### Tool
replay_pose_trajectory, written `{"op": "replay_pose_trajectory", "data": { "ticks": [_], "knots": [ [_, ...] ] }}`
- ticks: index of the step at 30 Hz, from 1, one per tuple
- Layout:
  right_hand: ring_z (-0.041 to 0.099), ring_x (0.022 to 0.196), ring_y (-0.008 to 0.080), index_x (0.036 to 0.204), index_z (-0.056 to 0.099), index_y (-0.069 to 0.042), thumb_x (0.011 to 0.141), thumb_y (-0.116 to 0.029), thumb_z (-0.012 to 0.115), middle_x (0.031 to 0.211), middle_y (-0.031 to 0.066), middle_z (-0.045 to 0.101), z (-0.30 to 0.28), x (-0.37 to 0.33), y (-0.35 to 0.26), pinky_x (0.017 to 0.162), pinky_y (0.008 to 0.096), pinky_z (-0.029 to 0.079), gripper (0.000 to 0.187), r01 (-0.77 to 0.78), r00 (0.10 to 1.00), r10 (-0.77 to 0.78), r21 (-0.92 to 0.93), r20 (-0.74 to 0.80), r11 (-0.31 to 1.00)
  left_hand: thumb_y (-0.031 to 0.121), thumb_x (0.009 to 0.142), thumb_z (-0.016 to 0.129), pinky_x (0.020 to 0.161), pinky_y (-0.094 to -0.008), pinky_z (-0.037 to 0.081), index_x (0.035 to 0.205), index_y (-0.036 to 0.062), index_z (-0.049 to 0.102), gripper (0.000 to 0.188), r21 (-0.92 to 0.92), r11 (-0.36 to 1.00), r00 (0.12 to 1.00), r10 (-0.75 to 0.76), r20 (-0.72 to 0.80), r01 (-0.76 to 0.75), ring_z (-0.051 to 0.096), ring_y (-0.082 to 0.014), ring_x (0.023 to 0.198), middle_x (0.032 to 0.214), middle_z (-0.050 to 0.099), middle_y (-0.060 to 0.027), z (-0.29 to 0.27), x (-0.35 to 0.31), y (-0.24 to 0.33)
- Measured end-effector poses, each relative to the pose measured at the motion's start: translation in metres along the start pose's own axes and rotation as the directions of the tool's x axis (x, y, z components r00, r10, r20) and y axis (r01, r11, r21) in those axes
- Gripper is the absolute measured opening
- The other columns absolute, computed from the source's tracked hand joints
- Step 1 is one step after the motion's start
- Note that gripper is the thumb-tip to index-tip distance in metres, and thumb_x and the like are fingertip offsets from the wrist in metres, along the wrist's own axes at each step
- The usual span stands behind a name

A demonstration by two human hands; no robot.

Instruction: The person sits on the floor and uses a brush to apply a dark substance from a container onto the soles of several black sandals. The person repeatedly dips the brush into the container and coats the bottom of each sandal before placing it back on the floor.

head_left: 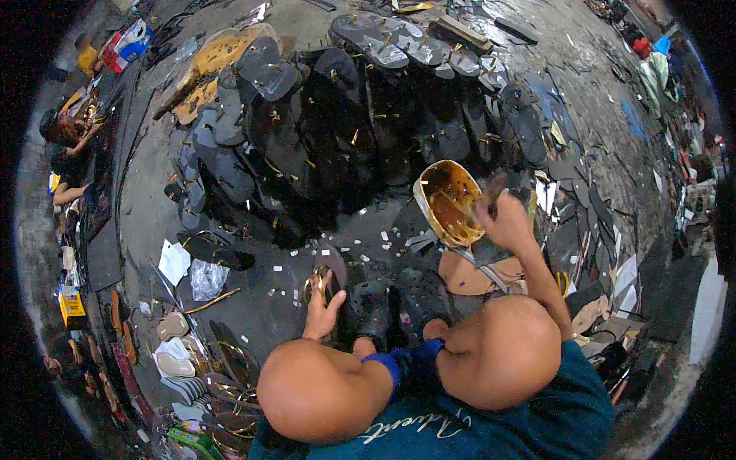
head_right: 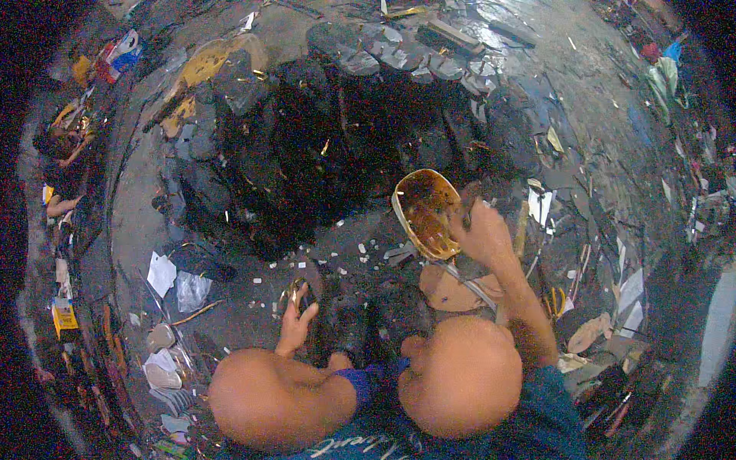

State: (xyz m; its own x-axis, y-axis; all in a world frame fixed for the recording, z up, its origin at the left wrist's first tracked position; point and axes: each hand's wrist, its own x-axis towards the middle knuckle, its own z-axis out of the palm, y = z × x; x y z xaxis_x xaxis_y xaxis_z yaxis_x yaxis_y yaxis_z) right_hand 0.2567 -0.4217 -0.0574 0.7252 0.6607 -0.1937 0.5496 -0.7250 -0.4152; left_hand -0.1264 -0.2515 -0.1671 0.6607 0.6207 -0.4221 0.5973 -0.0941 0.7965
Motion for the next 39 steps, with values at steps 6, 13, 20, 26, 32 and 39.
{"op": "replay_pose_trajectory", "data": {
  "ticks": [6, 13, 20, 26, 32, 39],
  "knots": [
    [0.068, 0.087, 0.0257, 0.107, 0.062, -0.002, 0.09, -0.018, 0.064, 0.092, 0.0112, 0.07, -0.019, -0.011, 0.021, 0.082, 0.0403, 0.053, 0.023, -0.173, 0.866, -0.129, 0.531, 0.483, 0.829, 0.044, 0.099, 0.044, 0.118, -0.045, 0.017, 0.149, 0.0018, 0.03, 0.067, 0.215, 0.975, 0.978, 0.106, -0.18, -0.066, 0.02, -0.0361, 0.145, 0.156, 0.021, -0.0238, 0.018, 0.061, -0.021],
    [0.066, 0.089, 0.0147, 0.113, 0.063, 0.001, 0.092, -0.019, 0.067, 0.105, 0.0072, 0.068, -0.013, 0.027, -0.114, 0.081, 0.0306, 0.053, 0.029, -0.127, 0.985, -0.112, 0.991, 0.132, 0.049, 0.035, 0.103, 0.036, 0.094, -0.0367, 0.051, 0.133, 0.004, 0.052, 0.046, -0.968, 0.244, 0.999, -0.017, 0.048, 0.051, 0.062, -0.0221, 0.106, 0.123, 0.062, -0.0103, -0.044, 0.08, 0.119],
    [0.067, 0.092, 0.0293, 0.1, 0.067, -0.005, 0.086, -0.017, 0.07, 0.099, 0.0136, 0.068, 0.032, 0.04, -0.187, 0.081, 0.0358, 0.052, 0.019, 0.533, 0.82, -0.509, 0.675, -0.263, 0.51, 0.035, 0.101, 0.035, 0.094, -0.0435, 0.051, 0.132, 0.0032, 0.052, 0.047, -0.895, 0.396, 0.979, 0.083, -0.189, -0.206, 0.061, -0.0283, 0.109, 0.123, 0.061, -0.0142, -0.033, 0.107, 0.114],
    [0.069, 0.078, 0.0207, 0.098, 0.065, -0.004, 0.085, -0.01, 0.07, 0.09, 0.0085, 0.07, 0.047, 0.014, -0.157, 0.069, 0.0314, 0.053, 0.015, 0.51, 0.782, -0.604, 0.717, -0.155, 0.476, 0.04, 0.099, 0.039, 0.091, -0.0427, 0.052, 0.13, 0.0062, 0.053, 0.047, -0.992, 0.127, 0.995, 0.091, 0.03, 0.018, 0.062, -0.0252, 0.105, 0.12, 0.062, -0.0073, -0.023, 0.114, 0.122],
    [0.068, 0.09, 0.0257, 0.1, 0.066, -0.005, 0.082, -0.008, 0.074, 0.096, 0.011, 0.07, 0.032, 0.006, -0.177, 0.084, 0.037, 0.051, 0.02, 0.534, 0.812, -0.504, 0.725, -0.295, 0.435, 0.04, 0.101, 0.039, 0.09, -0.0417, 0.052, 0.129, 0.0067, 0.053, 0.046, -0.95, 0.226, 0.976, 0.096, -0.197, -0.214, 0.062, -0.0238, 0.104, 0.118, 0.062, -0.0087, -0.029, 0.088, 0.141],
    [0.066, 0.085, 0.0208, 0.106, 0.065, -0.003, 0.09, -0.017, 0.067, 0.096, 0.0088, 0.069, 0.043, 0.013, -0.185, 0.079, 0.0328, 0.05, 0.021, 0.364, 0.931, -0.182, 0.79, -0.315, 0.494, 0.047, 0.103, 0.033, 0.088, -0.0382, 0.054, 0.123, 0.003, 0.056, 0.054, -0.9, 0.308, 0.949, 0.024, -0.316, -0.307, 0.065, -0.0234, 0.097, 0.11, 0.066, -0.0103, -0.03, 0.09, 0.161]
  ]
}}
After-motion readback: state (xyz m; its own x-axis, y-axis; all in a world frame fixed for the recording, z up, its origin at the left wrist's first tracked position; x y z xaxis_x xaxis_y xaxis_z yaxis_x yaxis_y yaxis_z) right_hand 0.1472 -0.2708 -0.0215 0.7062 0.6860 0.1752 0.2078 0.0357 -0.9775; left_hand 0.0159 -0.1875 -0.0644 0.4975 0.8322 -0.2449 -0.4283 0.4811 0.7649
